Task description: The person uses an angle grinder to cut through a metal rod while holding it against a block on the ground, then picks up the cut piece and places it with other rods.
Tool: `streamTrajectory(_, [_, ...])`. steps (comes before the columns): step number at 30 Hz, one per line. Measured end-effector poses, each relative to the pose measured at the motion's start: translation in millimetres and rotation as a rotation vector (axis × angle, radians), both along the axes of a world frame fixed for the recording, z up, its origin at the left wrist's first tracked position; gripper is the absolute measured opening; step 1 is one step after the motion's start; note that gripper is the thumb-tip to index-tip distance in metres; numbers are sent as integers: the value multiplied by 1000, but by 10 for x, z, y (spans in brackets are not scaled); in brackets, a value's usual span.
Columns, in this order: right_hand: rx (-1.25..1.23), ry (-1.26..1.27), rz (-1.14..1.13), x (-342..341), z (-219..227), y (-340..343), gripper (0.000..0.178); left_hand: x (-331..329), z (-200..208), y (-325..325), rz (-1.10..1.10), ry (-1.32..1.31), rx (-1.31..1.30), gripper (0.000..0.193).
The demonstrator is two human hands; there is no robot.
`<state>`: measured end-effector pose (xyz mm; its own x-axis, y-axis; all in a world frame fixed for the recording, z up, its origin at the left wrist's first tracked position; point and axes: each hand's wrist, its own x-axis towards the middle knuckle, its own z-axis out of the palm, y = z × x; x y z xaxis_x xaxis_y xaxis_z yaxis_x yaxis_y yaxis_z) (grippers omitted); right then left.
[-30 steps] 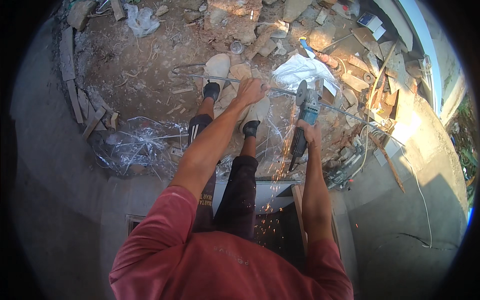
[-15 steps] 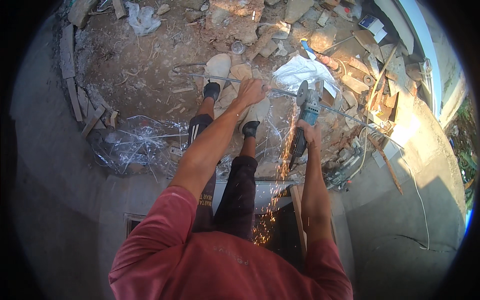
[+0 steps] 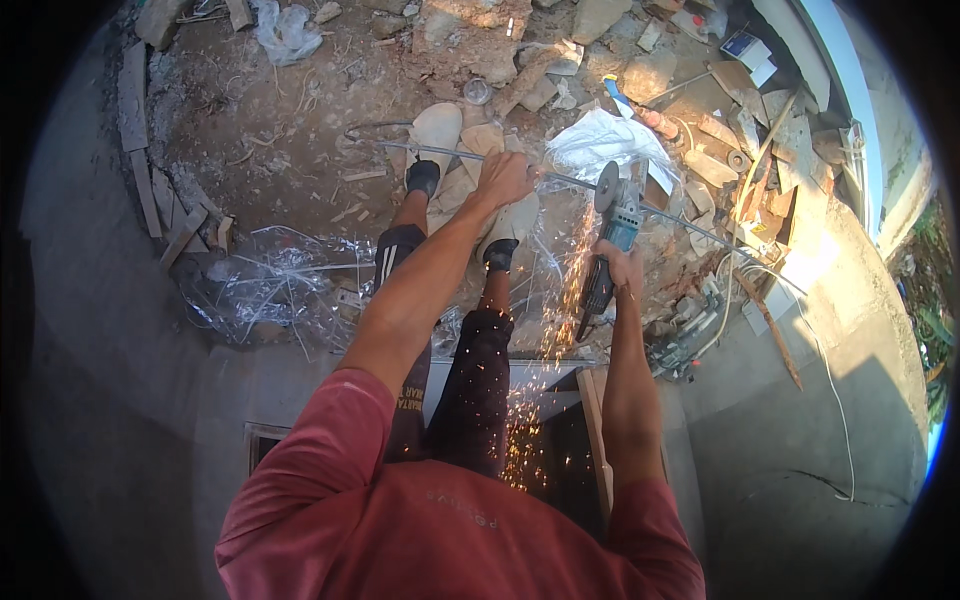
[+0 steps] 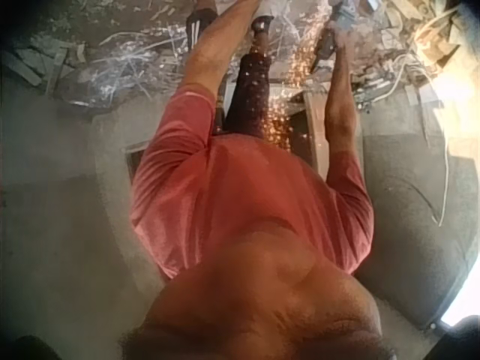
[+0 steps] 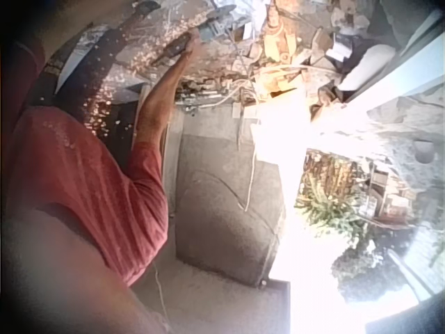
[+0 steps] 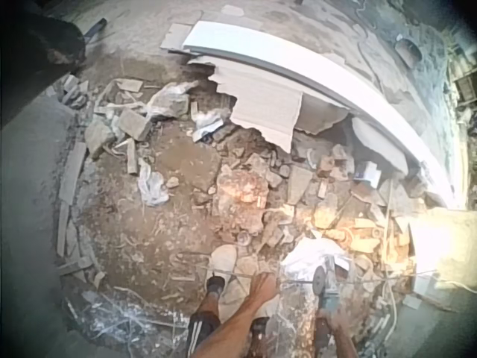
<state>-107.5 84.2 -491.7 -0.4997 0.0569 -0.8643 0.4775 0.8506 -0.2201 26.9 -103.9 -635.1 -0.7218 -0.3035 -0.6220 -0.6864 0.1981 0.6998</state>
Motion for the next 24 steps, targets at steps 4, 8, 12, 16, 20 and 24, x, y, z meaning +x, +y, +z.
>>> streamTrajectory(4, [-46,-21,-42,-24,-30,62,15,-40,32,-7,13,-5,31,39])
streamTrajectory(8, [-33,30,-25,8,0,1,14,-29,47,-25,17,-5,28,39])
streamTrajectory(12, [-26,-14,-13,-19,34,-62,14,-25,42,-36,-9,-22,21,40])
streamTrajectory(16, [-23,1,-48,-14,33,0,14,-58,31,-5,-21,-36,33,39])
streamTrajectory(20, [-37,-2,16,-21,-8,11,16,-24,-67,37,-9,-12,1,34])
streamTrajectory(24, [-29,19,38,-59,-62,119,17,-51,-83,70,-2,5,5,31])
